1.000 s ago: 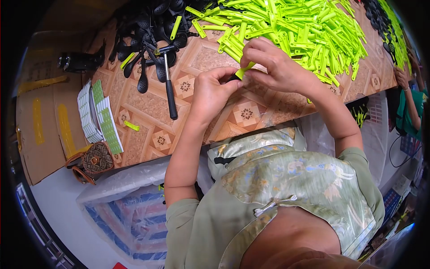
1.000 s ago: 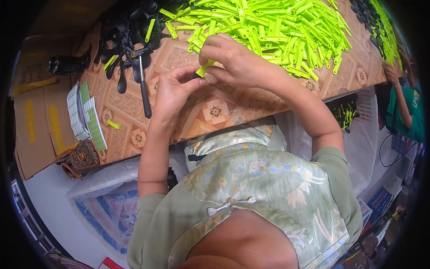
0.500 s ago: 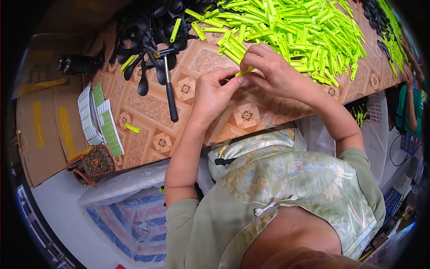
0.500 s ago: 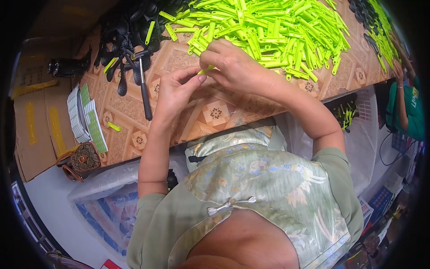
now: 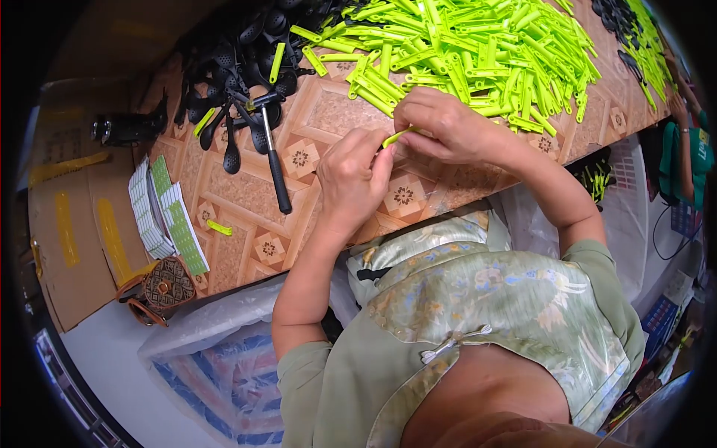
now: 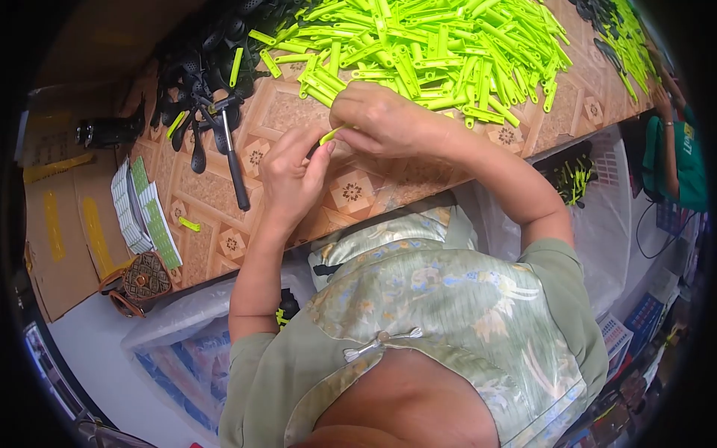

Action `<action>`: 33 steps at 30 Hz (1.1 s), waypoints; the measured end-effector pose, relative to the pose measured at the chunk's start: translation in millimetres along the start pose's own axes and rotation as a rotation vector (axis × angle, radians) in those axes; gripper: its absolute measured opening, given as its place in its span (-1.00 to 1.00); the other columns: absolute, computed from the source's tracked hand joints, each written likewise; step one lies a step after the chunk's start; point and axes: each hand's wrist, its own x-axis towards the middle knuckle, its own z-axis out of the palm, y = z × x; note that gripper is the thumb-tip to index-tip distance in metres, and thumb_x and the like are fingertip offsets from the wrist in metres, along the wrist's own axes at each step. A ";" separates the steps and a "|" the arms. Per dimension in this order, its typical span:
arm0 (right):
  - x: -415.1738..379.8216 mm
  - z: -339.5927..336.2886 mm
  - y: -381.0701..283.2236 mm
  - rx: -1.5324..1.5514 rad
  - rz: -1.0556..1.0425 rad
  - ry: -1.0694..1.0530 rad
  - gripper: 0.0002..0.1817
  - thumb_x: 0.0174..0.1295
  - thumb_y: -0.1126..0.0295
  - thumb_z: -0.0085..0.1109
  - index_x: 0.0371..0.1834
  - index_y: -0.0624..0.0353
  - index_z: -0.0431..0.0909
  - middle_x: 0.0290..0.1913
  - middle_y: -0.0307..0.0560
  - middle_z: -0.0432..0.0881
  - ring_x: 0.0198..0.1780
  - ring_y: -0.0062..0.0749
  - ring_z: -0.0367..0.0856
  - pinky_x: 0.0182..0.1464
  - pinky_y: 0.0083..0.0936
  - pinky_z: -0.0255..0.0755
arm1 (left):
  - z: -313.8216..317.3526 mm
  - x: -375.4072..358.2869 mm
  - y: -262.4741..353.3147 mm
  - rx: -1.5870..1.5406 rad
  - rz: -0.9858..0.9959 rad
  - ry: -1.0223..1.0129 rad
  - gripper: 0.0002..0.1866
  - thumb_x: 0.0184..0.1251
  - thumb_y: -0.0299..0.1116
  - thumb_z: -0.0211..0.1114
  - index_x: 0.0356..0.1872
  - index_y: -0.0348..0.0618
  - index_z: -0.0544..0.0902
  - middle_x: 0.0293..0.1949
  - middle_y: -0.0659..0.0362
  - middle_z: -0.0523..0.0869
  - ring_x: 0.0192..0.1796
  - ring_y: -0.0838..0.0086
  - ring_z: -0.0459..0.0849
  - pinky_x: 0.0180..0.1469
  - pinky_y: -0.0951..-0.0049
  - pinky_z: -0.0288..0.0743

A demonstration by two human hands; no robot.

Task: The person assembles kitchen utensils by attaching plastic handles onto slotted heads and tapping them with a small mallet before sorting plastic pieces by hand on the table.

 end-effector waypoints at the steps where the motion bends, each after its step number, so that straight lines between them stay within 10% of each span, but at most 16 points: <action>1: -1.2 0.6 0.6 0.015 -0.023 0.001 -0.84 0.06 0.48 0.22 -0.33 0.26 0.46 -0.34 0.00 0.49 -0.23 -0.09 0.49 -0.16 -0.30 0.40 | 0.0 -1.3 1.7 0.008 0.015 0.003 -0.89 0.13 -0.47 0.29 -0.30 -0.21 0.64 -0.46 0.08 0.59 -0.46 0.23 0.59 -0.43 0.31 0.42; 18: -19.8 6.2 -8.9 -0.038 -0.102 0.008 -0.80 0.06 0.41 0.28 -0.33 0.24 0.47 -0.29 -0.04 0.51 -0.20 -0.17 0.48 -0.12 -0.37 0.38 | 3.0 -13.1 9.3 0.125 0.086 -0.068 -0.83 0.15 -0.45 0.32 -0.22 -0.21 0.65 -0.48 0.09 0.60 -0.46 0.30 0.59 -0.36 0.36 0.44; 22: -26.9 10.1 -12.9 -0.095 -0.208 0.033 -0.78 0.03 0.32 0.25 -0.37 0.20 0.47 -0.32 -0.10 0.50 -0.23 -0.21 0.47 -0.18 -0.36 0.35 | -30.0 3.8 13.8 -0.060 -0.276 -0.697 -0.69 0.33 -0.33 0.18 0.03 -0.25 0.59 -0.16 0.01 0.68 -0.21 0.40 0.68 -0.09 0.51 0.50; 24: -26.0 4.4 -15.8 -0.178 -0.299 0.018 -0.74 0.03 0.32 0.25 -0.26 0.21 0.51 -0.23 -0.09 0.55 -0.15 -0.23 0.51 -0.09 -0.38 0.38 | -32.7 7.3 -15.2 -0.841 -0.607 -0.875 -0.68 0.38 -0.38 0.15 0.07 -0.35 0.53 -0.26 0.16 0.67 -0.22 0.47 0.65 -0.15 0.50 0.52; 33: -36.4 -39.3 7.0 -0.258 0.219 0.288 -0.84 0.15 0.43 0.17 -0.21 0.17 0.59 -0.22 0.00 0.59 -0.13 -0.11 0.56 -0.07 -0.30 0.45 | -21.0 0.6 -36.2 -1.121 -0.782 -0.446 -0.74 0.38 -0.46 0.11 0.05 -0.27 0.44 -0.33 0.12 0.66 -0.37 0.51 0.68 -0.27 0.59 0.56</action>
